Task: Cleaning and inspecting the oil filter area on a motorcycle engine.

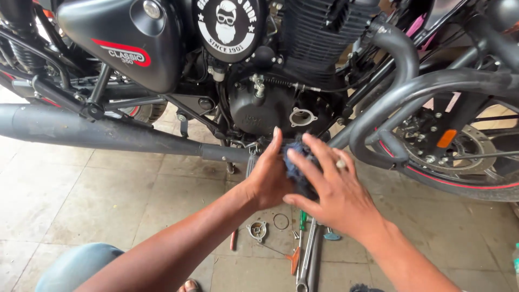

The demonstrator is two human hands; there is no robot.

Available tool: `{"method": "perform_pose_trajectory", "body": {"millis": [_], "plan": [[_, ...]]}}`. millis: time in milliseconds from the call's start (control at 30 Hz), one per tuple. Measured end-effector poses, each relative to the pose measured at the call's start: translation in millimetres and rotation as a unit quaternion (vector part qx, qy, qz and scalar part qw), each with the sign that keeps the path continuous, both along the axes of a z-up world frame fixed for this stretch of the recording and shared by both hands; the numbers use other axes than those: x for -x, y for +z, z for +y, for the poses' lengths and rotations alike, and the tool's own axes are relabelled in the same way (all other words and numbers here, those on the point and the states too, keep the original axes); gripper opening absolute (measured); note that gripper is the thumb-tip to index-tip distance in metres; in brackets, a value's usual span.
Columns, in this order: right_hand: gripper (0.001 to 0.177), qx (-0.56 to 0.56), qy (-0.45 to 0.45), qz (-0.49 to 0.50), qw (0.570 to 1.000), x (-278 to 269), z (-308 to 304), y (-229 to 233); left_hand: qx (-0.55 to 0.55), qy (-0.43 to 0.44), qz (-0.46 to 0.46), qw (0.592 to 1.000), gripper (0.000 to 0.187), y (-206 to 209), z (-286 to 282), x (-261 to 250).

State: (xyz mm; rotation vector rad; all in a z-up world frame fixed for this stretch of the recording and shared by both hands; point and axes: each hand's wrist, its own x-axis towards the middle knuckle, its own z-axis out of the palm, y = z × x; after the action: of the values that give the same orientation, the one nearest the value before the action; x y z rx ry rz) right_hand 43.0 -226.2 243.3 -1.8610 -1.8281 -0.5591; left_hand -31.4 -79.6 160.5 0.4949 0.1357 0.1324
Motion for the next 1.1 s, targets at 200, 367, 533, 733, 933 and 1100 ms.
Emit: {"method": "perform_pose_trajectory", "body": {"millis": [200,367,533,733,933,1100], "plan": [[0.054,0.133,-0.008,0.104,0.986,-34,-37,-21,-0.159,-0.357,-0.017,0.921,0.085,-48,20,18],[0.045,0.324,-0.048,0.223,0.918,-48,-39,-30,-0.584,-0.468,0.220,0.626,0.050,-329,28,4],[0.041,0.432,-0.020,0.226,0.873,-79,-50,-64,-0.733,-0.220,0.401,0.504,0.029,-442,10,5],[0.043,0.519,0.050,0.226,0.823,-145,-83,-155,-0.688,-0.022,0.491,0.534,0.031,-463,10,-10],[0.039,0.603,-0.011,0.271,0.750,-117,-47,-130,-0.660,0.002,0.502,0.559,0.039,-512,29,-18],[0.041,0.589,-0.050,0.252,0.766,-106,-39,-110,-0.418,-0.066,0.467,0.777,0.036,-389,39,-13]]}}
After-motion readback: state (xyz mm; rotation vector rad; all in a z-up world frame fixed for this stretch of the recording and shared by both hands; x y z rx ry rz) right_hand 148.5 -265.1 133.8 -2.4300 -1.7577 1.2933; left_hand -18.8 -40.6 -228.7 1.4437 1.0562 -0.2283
